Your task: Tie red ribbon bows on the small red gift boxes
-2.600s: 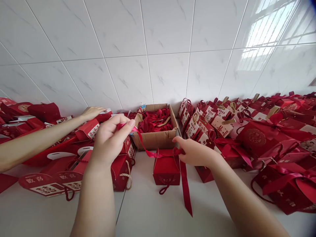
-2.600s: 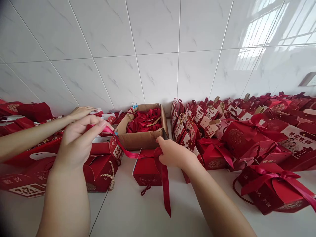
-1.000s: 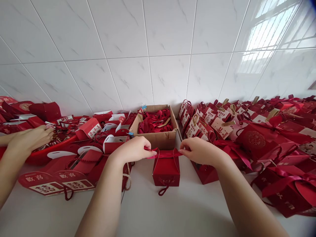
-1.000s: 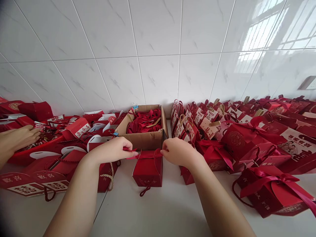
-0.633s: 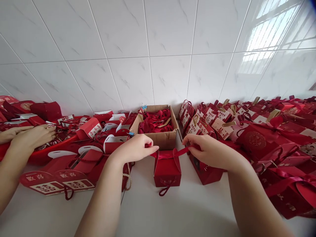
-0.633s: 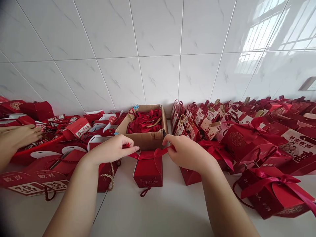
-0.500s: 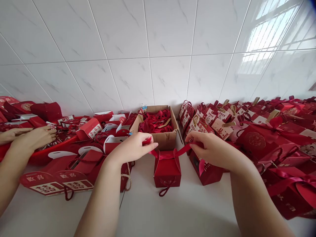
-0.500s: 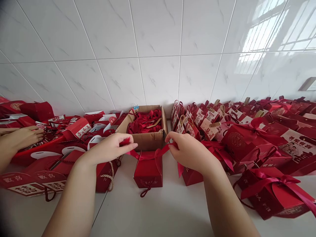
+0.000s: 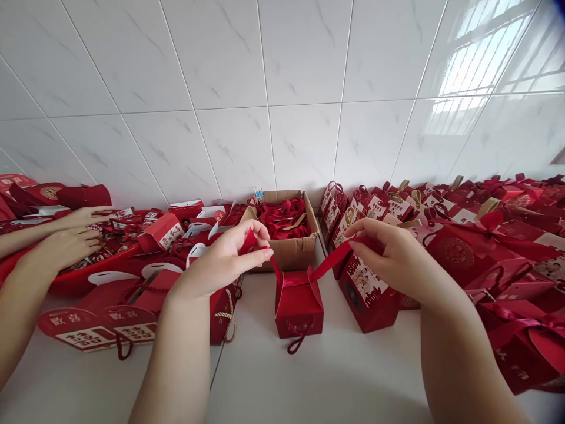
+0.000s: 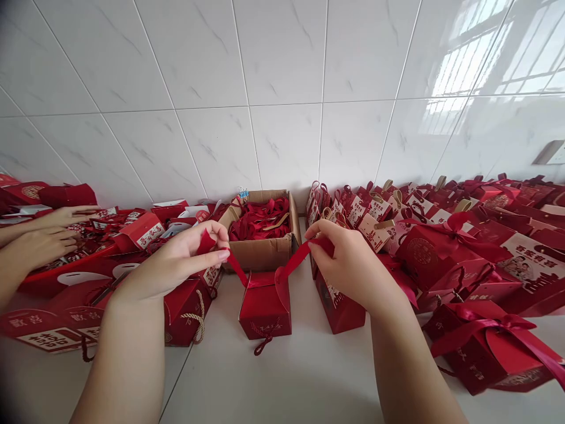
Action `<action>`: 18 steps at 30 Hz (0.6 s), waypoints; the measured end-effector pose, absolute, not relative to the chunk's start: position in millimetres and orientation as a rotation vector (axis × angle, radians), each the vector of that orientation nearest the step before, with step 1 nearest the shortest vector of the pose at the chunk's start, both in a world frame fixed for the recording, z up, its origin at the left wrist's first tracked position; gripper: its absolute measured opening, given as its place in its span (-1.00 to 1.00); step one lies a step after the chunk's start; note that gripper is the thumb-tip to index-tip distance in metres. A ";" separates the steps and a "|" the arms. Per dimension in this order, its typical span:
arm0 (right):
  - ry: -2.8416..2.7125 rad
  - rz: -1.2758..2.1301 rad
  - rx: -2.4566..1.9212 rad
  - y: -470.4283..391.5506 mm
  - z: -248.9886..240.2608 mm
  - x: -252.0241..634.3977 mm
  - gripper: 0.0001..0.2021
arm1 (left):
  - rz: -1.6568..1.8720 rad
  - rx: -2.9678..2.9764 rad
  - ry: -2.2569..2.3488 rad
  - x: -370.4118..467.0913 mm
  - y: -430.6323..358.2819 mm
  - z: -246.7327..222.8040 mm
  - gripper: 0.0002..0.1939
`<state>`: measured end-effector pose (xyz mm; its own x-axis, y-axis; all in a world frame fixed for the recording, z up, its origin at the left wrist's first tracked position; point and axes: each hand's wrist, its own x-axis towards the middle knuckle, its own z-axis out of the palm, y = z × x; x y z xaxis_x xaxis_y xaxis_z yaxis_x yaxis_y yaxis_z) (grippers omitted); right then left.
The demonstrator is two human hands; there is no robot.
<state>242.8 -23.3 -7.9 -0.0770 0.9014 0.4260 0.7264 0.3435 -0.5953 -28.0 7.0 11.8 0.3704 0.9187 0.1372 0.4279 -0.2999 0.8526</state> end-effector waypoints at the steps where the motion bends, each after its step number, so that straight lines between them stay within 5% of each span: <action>1: -1.826 0.296 -1.421 -23.3 -7.6 242.5 -0.88 | 0.865 1.863 1.147 -28.4 7.1 12.0 -0.84; 18: -1.553 0.218 -1.223 -22.1 -3.9 241.6 -0.87 | 1.254 1.490 0.675 -31.1 6.2 19.8 -0.79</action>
